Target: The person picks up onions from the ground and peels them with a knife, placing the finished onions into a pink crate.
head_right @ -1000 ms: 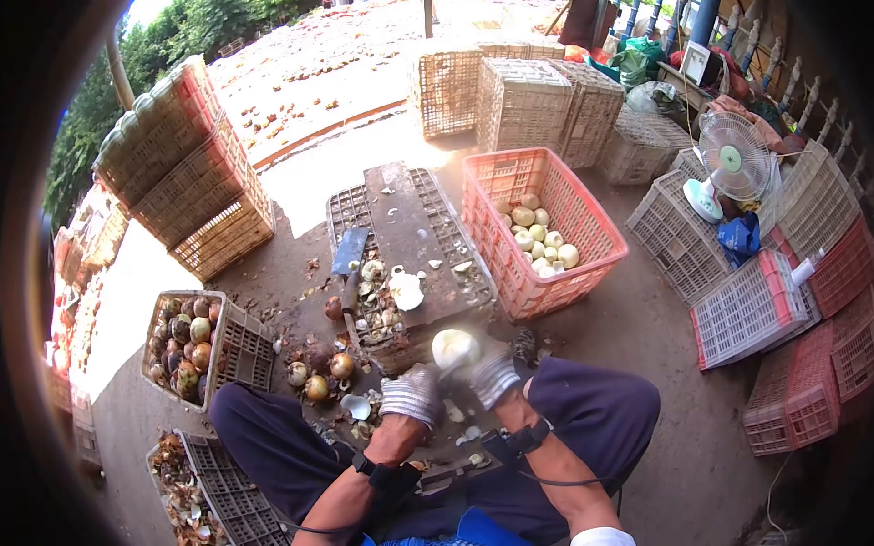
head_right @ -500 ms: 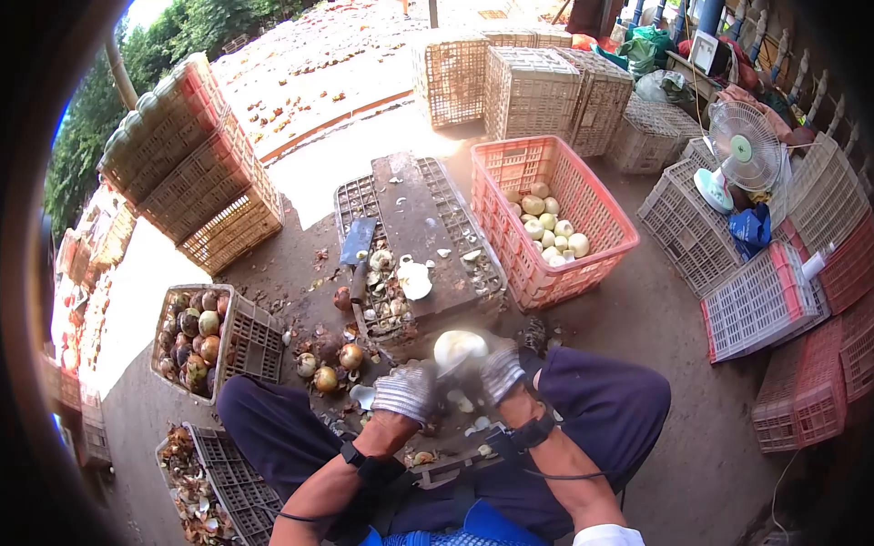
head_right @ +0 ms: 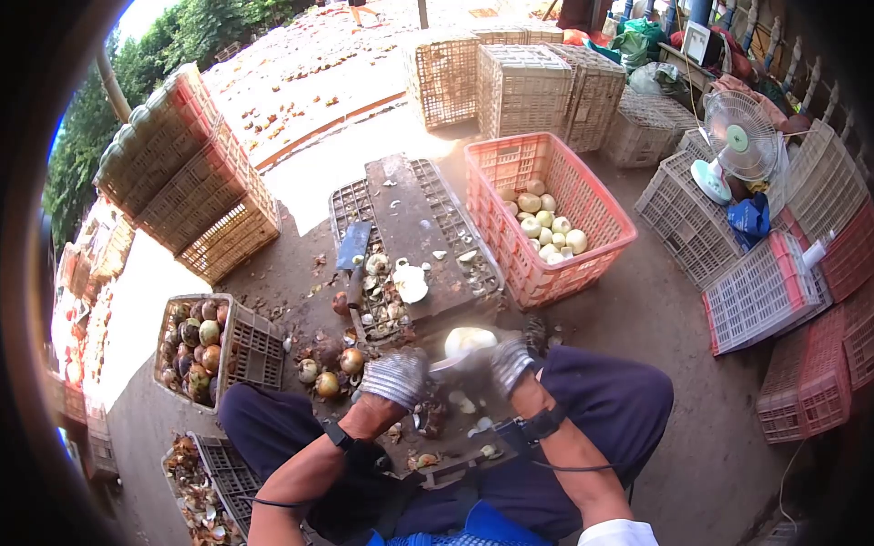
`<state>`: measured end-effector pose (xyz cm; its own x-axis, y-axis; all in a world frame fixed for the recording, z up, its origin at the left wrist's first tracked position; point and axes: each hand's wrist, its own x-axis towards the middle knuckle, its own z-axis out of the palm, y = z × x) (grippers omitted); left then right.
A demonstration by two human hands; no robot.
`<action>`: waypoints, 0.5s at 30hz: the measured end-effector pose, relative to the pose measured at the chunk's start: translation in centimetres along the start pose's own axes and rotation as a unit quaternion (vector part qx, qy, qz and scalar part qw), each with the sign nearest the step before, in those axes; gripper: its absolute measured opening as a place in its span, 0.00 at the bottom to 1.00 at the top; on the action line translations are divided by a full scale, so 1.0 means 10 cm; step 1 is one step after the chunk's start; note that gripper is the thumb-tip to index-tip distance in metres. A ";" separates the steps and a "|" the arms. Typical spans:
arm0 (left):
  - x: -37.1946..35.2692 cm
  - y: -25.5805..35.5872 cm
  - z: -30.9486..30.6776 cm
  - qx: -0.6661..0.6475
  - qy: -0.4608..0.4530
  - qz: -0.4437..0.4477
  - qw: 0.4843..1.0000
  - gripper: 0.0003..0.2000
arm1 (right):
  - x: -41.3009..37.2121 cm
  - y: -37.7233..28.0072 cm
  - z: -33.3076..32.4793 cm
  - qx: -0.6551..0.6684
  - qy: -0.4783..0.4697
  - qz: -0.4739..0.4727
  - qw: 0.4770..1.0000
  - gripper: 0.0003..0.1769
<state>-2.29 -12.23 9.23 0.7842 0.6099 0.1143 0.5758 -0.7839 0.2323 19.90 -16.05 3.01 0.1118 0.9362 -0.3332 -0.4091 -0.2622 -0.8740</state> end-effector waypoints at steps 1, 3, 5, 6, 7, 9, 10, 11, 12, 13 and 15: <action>0.00 -0.02 -0.03 0.003 0.000 0.013 1.000 0.09 | -0.01 -0.01 0.01 -0.009 0.001 0.010 1.000 0.30; -0.01 -0.03 -0.01 0.008 -0.011 0.012 1.000 0.09 | 0.02 0.06 -0.02 -0.021 0.013 0.009 1.000 0.29; -0.01 -0.03 0.07 0.011 -0.030 -0.018 0.999 0.10 | 0.07 0.19 -0.06 -0.102 0.029 -0.046 0.993 0.30; 0.00 -0.02 0.13 -0.002 -0.052 -0.055 0.997 0.10 | 0.11 0.27 -0.09 -0.177 0.035 -0.102 0.978 0.30; 0.03 0.01 0.18 -0.015 -0.072 -0.092 0.993 0.11 | 0.13 0.25 -0.05 -0.250 0.040 -0.159 0.954 0.30; 0.06 0.06 0.22 -0.038 -0.094 -0.140 0.985 0.12 | 0.08 0.21 -0.01 -0.242 0.054 -0.165 0.955 0.31; 0.06 0.04 0.23 -0.037 -0.093 -0.128 0.987 0.11 | 0.05 0.17 0.01 -0.240 0.061 -0.167 0.955 0.31; 0.04 0.01 0.25 -0.035 -0.093 -0.115 0.988 0.11 | 0.04 0.17 -0.03 -0.173 0.043 -0.125 0.976 0.31; 0.03 -0.01 0.25 -0.033 -0.092 -0.106 0.990 0.11 | 0.05 0.18 -0.07 -0.103 0.023 -0.081 0.991 0.31; 0.05 0.00 0.17 -0.055 -0.105 -0.128 0.985 0.10 | 0.06 0.18 -0.06 -0.032 0.000 -0.038 0.999 0.30; 0.09 -0.04 0.22 -0.087 -0.169 -0.161 0.968 0.10 | 0.08 0.18 -0.02 -0.070 -0.020 -0.044 0.996 0.29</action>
<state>-1.31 -11.68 7.10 0.6179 0.7241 -0.3066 0.7787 -0.5096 0.3660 19.45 -15.82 1.07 0.1045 0.9648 -0.2412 -0.2690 -0.2061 -0.9408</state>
